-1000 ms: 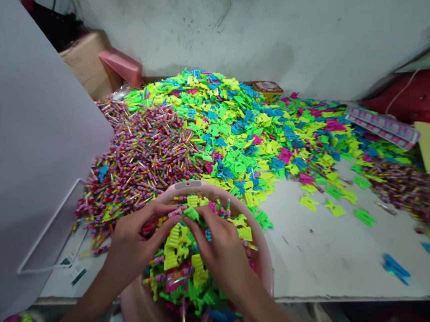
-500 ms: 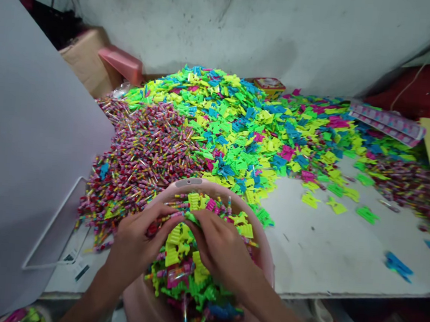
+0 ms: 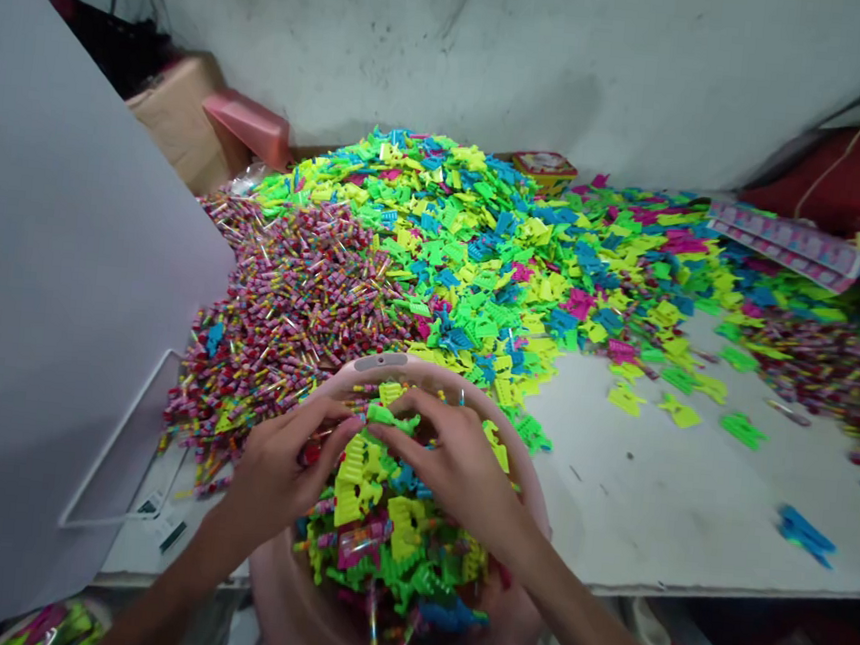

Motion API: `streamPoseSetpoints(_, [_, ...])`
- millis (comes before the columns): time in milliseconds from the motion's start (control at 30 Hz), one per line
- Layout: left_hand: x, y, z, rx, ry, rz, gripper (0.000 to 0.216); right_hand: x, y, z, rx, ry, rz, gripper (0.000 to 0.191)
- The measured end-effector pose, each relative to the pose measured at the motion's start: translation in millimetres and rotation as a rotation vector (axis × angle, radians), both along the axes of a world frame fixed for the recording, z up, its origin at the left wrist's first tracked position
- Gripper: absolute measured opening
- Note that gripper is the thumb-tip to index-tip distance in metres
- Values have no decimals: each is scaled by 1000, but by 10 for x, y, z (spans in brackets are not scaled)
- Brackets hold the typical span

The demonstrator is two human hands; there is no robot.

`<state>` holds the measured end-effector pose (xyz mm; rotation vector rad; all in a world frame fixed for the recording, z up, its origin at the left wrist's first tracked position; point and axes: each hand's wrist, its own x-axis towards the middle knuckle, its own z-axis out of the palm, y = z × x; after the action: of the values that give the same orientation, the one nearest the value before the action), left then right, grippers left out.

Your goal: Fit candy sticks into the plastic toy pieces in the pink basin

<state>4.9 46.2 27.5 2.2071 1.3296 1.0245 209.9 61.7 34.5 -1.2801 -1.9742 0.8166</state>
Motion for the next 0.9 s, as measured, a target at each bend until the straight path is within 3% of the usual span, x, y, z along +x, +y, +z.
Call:
streamPoseSetpoints(100, [51, -38, -65, -7, -80, 100, 13, -24, 16, 58, -24, 28, -68, 17])
streamPoseSetpoints(200, [73, -65, -130, -74, -84, 115, 18, -71, -26, 81, 32, 19, -89, 17])
streamPoseSetpoints(300, [71, -87, -191, 45, -32, 109, 17, -128, -58, 49, 82, 42, -155, 21])
streamPoseSetpoints(367, [69, -98, -202, 128, -36, 129, 15, -161, -57, 7, 29, 92, -191, 24])
streamPoseSetpoints(600, [50, -83, -63, -317, -411, 205, 33, -159, -26, -57, -215, 273, -94, 24])
streamPoseSetpoints(900, [5, -81, -38, -351, -408, 151, 32, -141, -91, 12, -161, 207, -33, 19])
